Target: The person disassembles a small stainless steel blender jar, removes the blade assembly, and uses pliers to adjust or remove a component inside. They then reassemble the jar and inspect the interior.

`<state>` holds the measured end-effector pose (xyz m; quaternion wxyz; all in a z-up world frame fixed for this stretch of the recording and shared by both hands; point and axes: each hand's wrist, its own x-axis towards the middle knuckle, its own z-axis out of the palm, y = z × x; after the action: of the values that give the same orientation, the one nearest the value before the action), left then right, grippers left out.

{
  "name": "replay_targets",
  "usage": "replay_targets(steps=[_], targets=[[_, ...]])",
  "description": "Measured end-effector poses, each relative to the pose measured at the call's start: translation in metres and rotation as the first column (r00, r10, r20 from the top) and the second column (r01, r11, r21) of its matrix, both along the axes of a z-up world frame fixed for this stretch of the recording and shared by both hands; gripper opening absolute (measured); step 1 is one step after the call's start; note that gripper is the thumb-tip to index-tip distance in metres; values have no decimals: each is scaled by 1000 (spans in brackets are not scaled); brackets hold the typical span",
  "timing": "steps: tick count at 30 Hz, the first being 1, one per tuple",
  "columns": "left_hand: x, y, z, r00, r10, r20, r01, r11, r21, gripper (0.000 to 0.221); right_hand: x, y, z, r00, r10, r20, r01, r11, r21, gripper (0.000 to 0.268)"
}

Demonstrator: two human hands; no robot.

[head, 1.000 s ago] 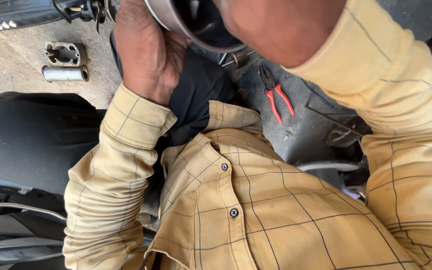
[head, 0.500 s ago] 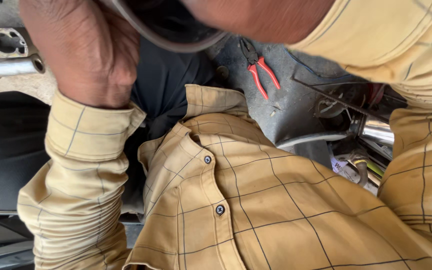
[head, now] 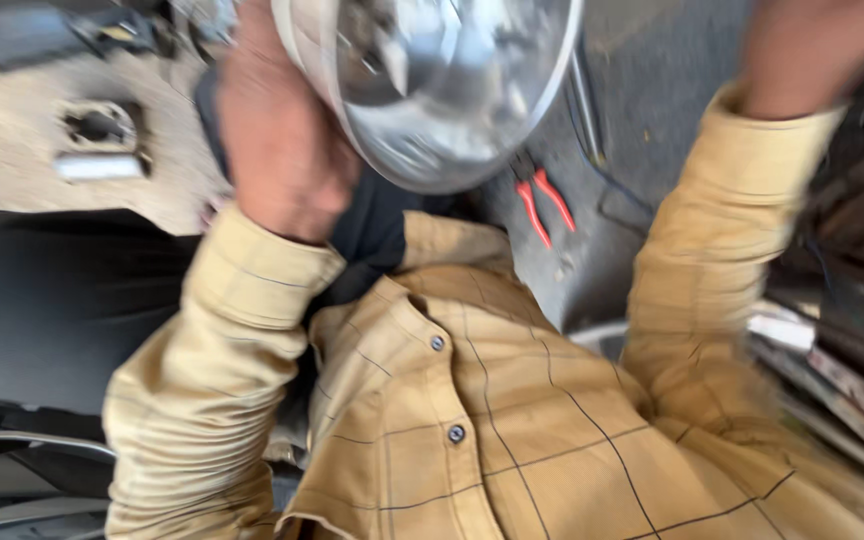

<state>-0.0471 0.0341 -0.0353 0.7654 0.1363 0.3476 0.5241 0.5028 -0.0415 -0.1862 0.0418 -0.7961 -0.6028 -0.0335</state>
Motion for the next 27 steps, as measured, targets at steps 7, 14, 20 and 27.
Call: replay_targets(steps=[7, 14, 20, 27], targets=[[17, 8, 18, 980, -60, 187, 72, 996, -60, 48, -82, -91, -63, 988, -135, -76, 119, 976, -185, 39], [16, 12, 14, 963, -26, 267, 58, 992, -114, 44, -103, -106, -46, 952, -277, -132, 276, 961, -25, 38], [14, 13, 15, 968, -30, 250, 62, 991, -118, 46, -101, -109, -49, 949, -285, -136, 283, 958, -31, 25], [19, 13, -18, 992, -63, 106, 65, 998, -7, 40, -136, -58, 24, -286, -195, -938, 475, 821, -315, 19]])
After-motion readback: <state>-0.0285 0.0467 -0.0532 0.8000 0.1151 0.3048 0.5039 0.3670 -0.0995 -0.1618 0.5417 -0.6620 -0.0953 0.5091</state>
